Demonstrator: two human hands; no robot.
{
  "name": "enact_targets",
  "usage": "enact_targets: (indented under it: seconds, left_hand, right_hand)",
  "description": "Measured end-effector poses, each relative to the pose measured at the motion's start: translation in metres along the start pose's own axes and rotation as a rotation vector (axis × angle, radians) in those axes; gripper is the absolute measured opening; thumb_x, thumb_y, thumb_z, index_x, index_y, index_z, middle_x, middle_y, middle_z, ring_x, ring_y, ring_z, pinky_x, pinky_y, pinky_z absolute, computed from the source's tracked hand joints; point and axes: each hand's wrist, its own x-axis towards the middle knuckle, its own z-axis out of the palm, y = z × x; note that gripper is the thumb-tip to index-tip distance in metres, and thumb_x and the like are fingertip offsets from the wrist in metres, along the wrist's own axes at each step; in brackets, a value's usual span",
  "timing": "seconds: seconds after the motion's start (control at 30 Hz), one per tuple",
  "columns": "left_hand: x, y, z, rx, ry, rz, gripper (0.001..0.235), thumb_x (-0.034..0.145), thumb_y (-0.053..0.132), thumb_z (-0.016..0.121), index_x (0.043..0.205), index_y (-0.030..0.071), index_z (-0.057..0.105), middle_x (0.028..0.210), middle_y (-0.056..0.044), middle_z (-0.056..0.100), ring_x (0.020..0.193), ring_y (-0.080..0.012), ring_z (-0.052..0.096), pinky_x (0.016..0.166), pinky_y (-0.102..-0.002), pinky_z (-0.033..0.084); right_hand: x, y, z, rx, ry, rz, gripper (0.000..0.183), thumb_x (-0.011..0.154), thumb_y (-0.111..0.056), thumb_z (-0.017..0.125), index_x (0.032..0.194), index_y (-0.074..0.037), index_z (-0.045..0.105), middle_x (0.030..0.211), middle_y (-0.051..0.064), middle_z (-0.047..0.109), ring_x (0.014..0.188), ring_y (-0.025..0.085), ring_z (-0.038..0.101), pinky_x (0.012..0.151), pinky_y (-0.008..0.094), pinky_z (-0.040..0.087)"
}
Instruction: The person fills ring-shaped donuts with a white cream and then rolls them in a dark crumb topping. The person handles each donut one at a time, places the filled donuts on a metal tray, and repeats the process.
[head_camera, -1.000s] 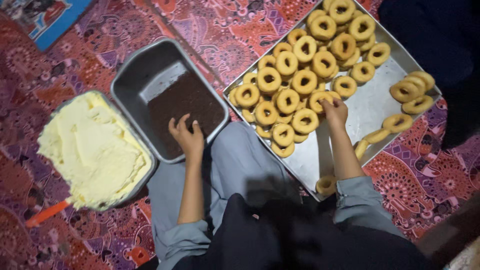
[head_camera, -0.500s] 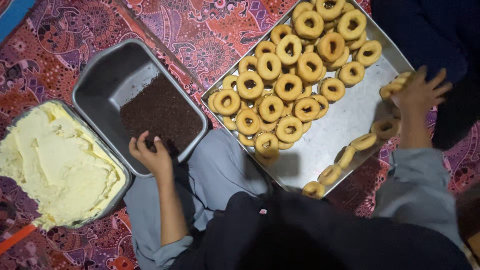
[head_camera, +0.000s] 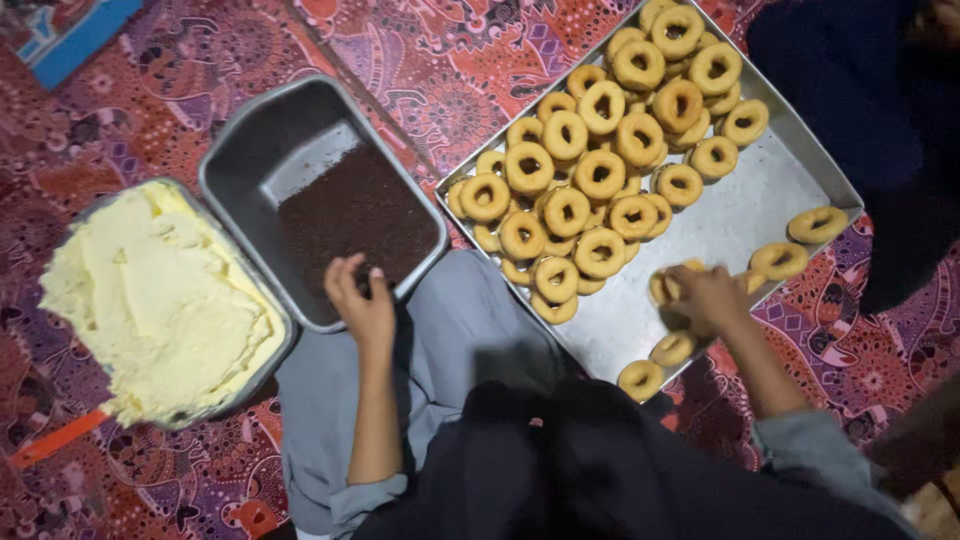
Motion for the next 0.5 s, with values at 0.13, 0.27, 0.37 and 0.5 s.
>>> enact_targets:
  seconds: [0.13,0.27,0.37,0.5]
  left_hand:
    - [-0.041,0.027,0.002,-0.449,-0.206,-0.243,0.025,0.097,0.012,0.064,0.121,0.006,0.066,0.133,-0.013,0.055,0.115,-0.0234,0.06,0.1,-0.034,0.051]
    - [-0.096,0.068,-0.004,-1.304,-0.911,-0.949,0.053,0.093,0.049,0.048,0.141,0.025,0.046,0.14,-0.002,0.053,0.12,-0.0269,0.059,0.093,-0.049,0.053]
    - [-0.1,0.076,-0.023,-1.584,-0.692,-0.801,0.056,0.102,0.048,0.047,0.147,0.015,0.047,0.144,-0.007,0.053,0.133,-0.0255,0.053,0.107,-0.045,0.049]
    - [-0.083,0.046,-0.076,-1.683,-0.4,-0.78,0.055,0.107,0.051,0.042,0.143,0.011,0.048,0.143,-0.011,0.053,0.131,-0.0291,0.053,0.108,-0.048,0.049]
  right_hand:
    - [-0.063,-0.069,-0.04,0.646,0.099,-0.018,0.074,0.077,-0.037,0.08,0.144,-0.022,0.051,0.122,0.014,0.072,0.111,0.032,0.07,0.097,0.043,0.054]
    - [-0.101,-0.196,-0.06,0.922,0.289,-0.589,0.064,0.083,-0.027,0.083,0.138,-0.011,0.056,0.133,0.015,0.066,0.122,0.026,0.064,0.102,0.04,0.049]
    - [-0.126,-0.278,-0.081,1.002,0.263,-0.778,0.066,0.086,-0.025,0.081,0.143,-0.009,0.053,0.138,0.013,0.061,0.121,0.024,0.063,0.101,0.037,0.051]
    - [-0.145,-0.349,-0.111,1.034,0.336,-0.934,0.062,0.085,-0.024,0.082,0.138,-0.007,0.057,0.136,0.011,0.063,0.123,0.022,0.065,0.104,0.036,0.052]
